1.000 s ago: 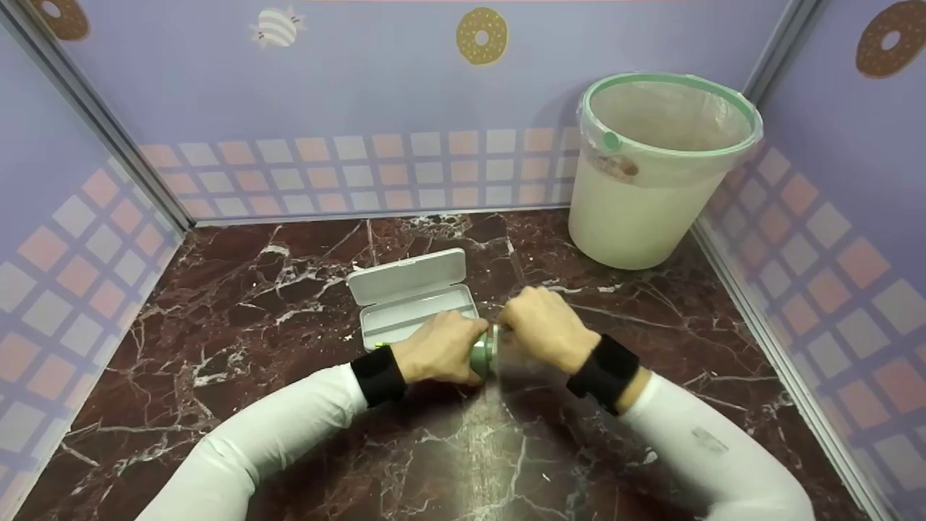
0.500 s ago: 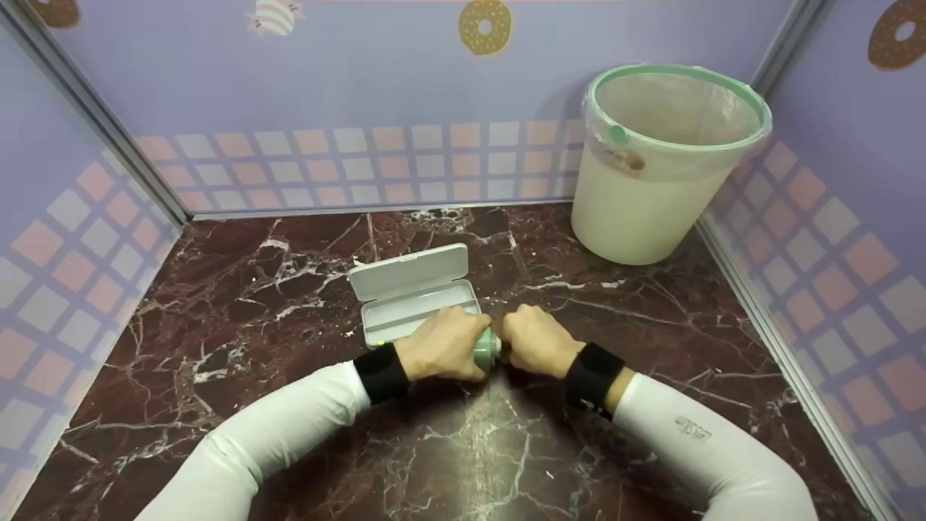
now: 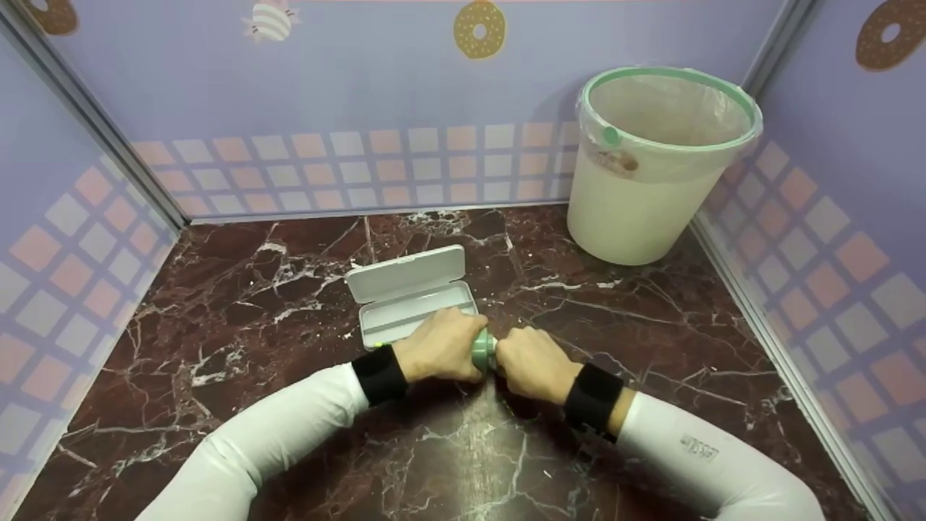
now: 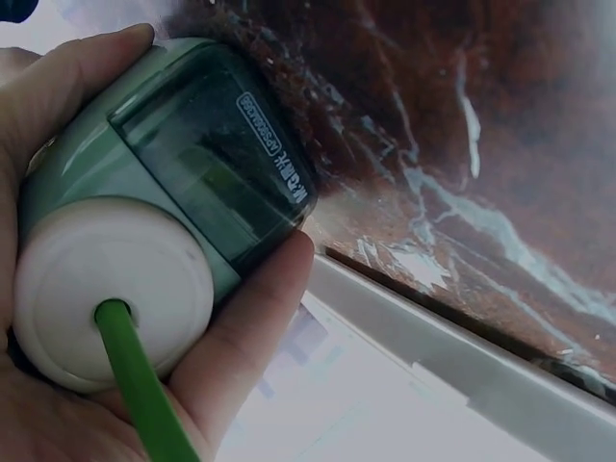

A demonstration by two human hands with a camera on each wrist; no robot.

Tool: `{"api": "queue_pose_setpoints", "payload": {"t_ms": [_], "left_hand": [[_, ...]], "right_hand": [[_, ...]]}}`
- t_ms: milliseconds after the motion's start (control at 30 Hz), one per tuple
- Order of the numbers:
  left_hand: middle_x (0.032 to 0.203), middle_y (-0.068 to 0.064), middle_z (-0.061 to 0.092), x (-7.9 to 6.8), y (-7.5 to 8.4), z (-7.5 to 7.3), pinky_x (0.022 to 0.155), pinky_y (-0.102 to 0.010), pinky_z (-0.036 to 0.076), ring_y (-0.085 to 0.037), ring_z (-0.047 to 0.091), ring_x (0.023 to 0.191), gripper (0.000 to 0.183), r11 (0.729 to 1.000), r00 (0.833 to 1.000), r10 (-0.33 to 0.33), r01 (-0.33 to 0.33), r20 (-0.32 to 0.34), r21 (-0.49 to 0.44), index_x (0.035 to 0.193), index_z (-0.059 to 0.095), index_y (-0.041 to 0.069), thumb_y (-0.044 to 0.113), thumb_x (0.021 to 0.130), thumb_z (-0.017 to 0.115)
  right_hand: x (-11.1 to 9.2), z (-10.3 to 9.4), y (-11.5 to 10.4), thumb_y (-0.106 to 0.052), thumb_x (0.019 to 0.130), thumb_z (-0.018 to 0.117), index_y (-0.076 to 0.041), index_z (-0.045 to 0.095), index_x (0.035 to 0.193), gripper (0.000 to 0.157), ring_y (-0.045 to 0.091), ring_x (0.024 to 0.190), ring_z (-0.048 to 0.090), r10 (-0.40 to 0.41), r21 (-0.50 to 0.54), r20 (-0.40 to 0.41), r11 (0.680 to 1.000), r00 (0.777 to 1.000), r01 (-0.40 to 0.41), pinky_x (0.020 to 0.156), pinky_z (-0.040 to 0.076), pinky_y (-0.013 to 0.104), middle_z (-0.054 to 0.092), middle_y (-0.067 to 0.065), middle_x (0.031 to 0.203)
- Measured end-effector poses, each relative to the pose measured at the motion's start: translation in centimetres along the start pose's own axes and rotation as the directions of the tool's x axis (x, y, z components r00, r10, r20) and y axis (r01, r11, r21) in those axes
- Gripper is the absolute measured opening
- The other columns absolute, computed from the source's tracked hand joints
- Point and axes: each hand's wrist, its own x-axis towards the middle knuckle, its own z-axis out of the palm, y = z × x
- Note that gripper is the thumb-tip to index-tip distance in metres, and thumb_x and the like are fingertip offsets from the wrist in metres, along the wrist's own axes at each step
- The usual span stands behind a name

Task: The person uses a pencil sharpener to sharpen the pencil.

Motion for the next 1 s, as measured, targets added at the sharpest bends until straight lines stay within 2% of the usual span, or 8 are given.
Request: {"api": "queue_pose_setpoints", "payload": {"t_ms": [233, 333, 467, 600, 833, 1000], "left_hand": [[0.09, 0.0, 0.074, -0.1, 0.0, 0.0, 0.069, -0.035, 0.062, -0.019, 0.067, 0.075, 0.047, 1.0, 1.0, -0.004, 0.004, -0.002, 0.0, 0.101, 0.069, 0.018, 0.039, 0.072, 0.099], [0.09, 0.0, 0.075, -0.1, 0.0, 0.0, 0.069, -0.036, 0.063, -0.019, 0.068, 0.076, 0.048, 1.0, 1.0, -0.01, 0.01, -0.004, 0.004, 0.101, 0.069, 0.018, 0.04, 0.071, 0.1], [0.09, 0.0, 0.075, -0.1, 0.0, 0.0, 0.069, -0.035, 0.063, -0.019, 0.069, 0.077, 0.048, 1.0, 1.0, -0.016, 0.016, -0.007, -0.001, 0.1, 0.07, 0.018, 0.039, 0.07, 0.101], [0.09, 0.0, 0.073, -0.1, -0.1, 0.0, 0.068, -0.034, 0.061, -0.018, 0.066, 0.076, 0.048, 1.0, 1.0, -0.021, 0.022, 0.006, -0.018, 0.101, 0.07, 0.019, 0.038, 0.07, 0.101], [0.09, 0.002, 0.073, -0.3, -0.1, -0.3, 0.068, -0.032, 0.06, -0.017, 0.065, 0.076, 0.051, 0.999, 1.0, -0.022, 0.023, 0.021, -0.026, 0.102, 0.069, 0.019, 0.04, 0.071, 0.102], [0.089, 0.002, 0.074, -0.3, 0.1, -0.3, 0.065, -0.031, 0.057, -0.016, 0.065, 0.074, 0.049, 1.0, 1.0, -0.022, 0.023, 0.018, -0.02, 0.103, 0.069, 0.02, 0.04, 0.071, 0.101]], "right_hand": [[-0.5, -1.1, -0.8, -0.002, 0.072, 0.089, -0.019, 0.066, 0.067, 0.029, 0.019, 0.057, 0.068, -0.019, 0.018, 0.044, 1.0, 0.999, 0.019, 0.051, 0.058, 0.046, 0.064, -0.008, 0.063], [-0.5, -2.1, -1.2, -0.006, 0.072, 0.089, -0.02, 0.065, 0.067, 0.028, 0.019, 0.055, 0.066, -0.036, -0.023, 0.057, 0.999, 0.998, 0.038, 0.049, 0.055, 0.046, 0.062, -0.008, 0.061], [-0.3, -3.8, -1.6, -0.005, 0.068, 0.085, -0.022, 0.063, 0.063, 0.029, 0.02, 0.051, 0.062, -0.079, -0.093, 0.037, 0.992, 0.996, 0.082, 0.046, 0.05, 0.045, 0.062, -0.007, 0.06], [0.2, -5.2, -1.6, 0.0, 0.067, 0.083, -0.022, 0.062, 0.063, 0.031, 0.018, 0.051, 0.06, -0.1, -0.115, 0.001, 0.988, 0.995, 0.099, 0.047, 0.05, 0.043, 0.063, -0.008, 0.061], [1.9, -6.2, -0.2, 0.0, 0.07, 0.085, -0.023, 0.067, 0.063, 0.029, 0.012, 0.053, 0.057, -0.005, -0.064, -0.036, 0.998, 0.999, 0.003, 0.052, 0.054, 0.044, 0.064, -0.009, 0.06], [3.1, -4.9, 1.8, 0.001, 0.071, 0.083, -0.022, 0.065, 0.057, 0.032, 0.019, 0.053, 0.059, 0.056, -0.052, -0.072, 0.997, 0.996, -0.059, 0.053, 0.055, 0.05, 0.064, -0.005, 0.058]]}}
